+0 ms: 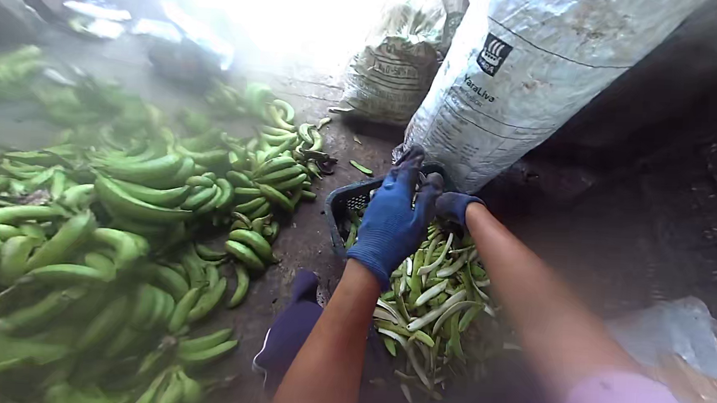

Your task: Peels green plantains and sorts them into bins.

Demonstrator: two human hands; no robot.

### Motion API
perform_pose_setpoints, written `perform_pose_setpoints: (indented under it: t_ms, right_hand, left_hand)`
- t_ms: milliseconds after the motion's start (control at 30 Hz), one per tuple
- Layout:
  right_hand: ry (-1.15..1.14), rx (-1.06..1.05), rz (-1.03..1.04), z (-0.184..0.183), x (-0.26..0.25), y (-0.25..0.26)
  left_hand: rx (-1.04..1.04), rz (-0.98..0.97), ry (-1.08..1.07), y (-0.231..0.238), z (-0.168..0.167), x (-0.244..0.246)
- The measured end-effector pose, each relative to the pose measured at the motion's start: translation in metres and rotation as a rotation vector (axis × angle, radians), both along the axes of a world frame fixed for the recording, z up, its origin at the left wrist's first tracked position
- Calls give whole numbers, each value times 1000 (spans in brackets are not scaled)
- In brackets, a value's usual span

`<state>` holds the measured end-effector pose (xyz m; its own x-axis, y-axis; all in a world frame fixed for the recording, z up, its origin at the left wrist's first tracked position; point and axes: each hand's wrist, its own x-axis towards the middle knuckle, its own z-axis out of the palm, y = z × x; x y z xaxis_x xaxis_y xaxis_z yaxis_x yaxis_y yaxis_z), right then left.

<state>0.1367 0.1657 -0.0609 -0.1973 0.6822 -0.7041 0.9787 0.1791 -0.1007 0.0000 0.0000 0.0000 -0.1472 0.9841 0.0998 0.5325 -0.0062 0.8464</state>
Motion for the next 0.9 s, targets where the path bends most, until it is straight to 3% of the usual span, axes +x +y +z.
perform_pose_setpoints:
  t_ms: [100, 200, 233, 367, 467, 533, 600, 667, 700, 800, 900]
  right_hand:
    - [45, 41, -62, -28, 11, 22]
    - [80, 116, 165, -65, 46, 44]
    - [202, 143, 152, -71, 60, 42]
    - [942, 210, -319, -47, 100, -19]
    - [1401, 234, -439, -17, 114, -64]
    - [1672, 159, -474, -1, 113, -88]
    - [1725, 126, -365, 5, 112, -108]
    - [1660, 86, -204, 2, 116, -118]
    - [1625, 85, -151, 3, 118, -124]
    - [1552, 107, -45, 8, 125, -138]
    - [1516, 162, -28, 11, 136, -143]
  left_hand:
    - [8, -20, -6, -1, 2, -1]
    - [48, -36, -3, 3, -2, -3]
    - [51, -36, -3, 4, -3, -3]
    - [-24, -61, 43, 5, -5, 2]
    - [-236, -140, 100, 10, -16, 20]
    - [-410, -224, -23, 13, -26, 38]
    - [-415, -240, -402, 15, -42, 56]
    - [-240, -177, -859, 17, -52, 65]
    - [-135, -154, -983, 17, -51, 63]
    - [50, -117, -1054, 13, -40, 46]
    - [83, -66, -946, 13, -33, 36]
